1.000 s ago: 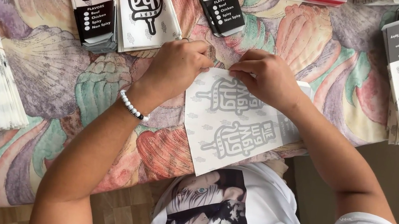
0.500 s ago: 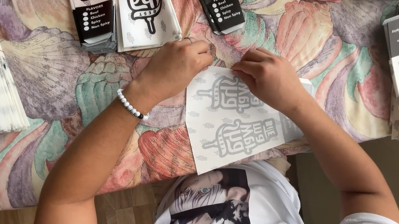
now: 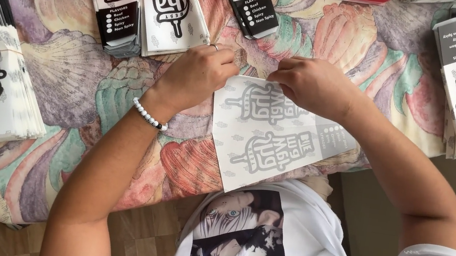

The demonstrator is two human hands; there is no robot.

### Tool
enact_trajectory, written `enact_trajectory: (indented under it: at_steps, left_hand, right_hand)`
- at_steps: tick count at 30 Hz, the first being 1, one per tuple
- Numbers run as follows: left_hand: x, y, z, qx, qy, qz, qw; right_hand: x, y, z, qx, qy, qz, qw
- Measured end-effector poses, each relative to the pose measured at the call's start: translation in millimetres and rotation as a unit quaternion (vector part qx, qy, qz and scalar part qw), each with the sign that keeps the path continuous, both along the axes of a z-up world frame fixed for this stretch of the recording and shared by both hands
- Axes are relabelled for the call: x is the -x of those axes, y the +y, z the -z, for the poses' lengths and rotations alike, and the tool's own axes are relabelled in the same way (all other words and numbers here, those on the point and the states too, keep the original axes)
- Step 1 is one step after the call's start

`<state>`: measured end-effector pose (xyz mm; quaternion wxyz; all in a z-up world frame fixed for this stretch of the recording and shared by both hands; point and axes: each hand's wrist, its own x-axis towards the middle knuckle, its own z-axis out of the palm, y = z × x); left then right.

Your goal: The person organizes, counts, and separates paper packaging sleeves by hand on a table, occasionally using tape and handling individual sleeves or stacks.

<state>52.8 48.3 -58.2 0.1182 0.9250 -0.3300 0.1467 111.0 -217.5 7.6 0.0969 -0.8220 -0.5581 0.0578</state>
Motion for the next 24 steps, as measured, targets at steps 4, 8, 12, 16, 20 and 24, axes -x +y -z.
enact_trajectory:
  at_steps: [4, 8, 12, 16, 20, 24]
  left_hand:
    - [1.8, 1.0, -3.1, -0.013, -0.022, 0.028, 0.999]
    - [7.6, -5.4, -19.1, 0.001, -0.022, 0.045, 0.999]
    - [0.2, -3.8, -12.6, 0.002, -0.030, 0.058, 0.998]
    - [3.1, -4.3, -7.8, -0.010, -0.039, 0.051, 0.998]
    - [2.7, -6.2, -11.8, -0.038, -0.053, 0.040, 0.997]
    - [3.0, -7.2, -10.8, -0.051, -0.060, 0.038, 0.996]
  right_hand:
    - [4.7, 2.3, -1.0, 0.012, -0.041, -0.011, 0.999]
    - [8.4, 3.3, -2.1, 0.030, -0.051, -0.018, 0.998]
    - [10.2, 1.5, 5.0, 0.044, -0.086, -0.026, 0.995]
    - [15.5, 0.2, 14.7, 0.045, -0.152, -0.047, 0.986]
    - [17.7, 1.7, 12.7, 0.052, -0.158, -0.041, 0.985]
    - [22.1, 10.7, 1.3, 0.059, -0.142, -0.027, 0.988]
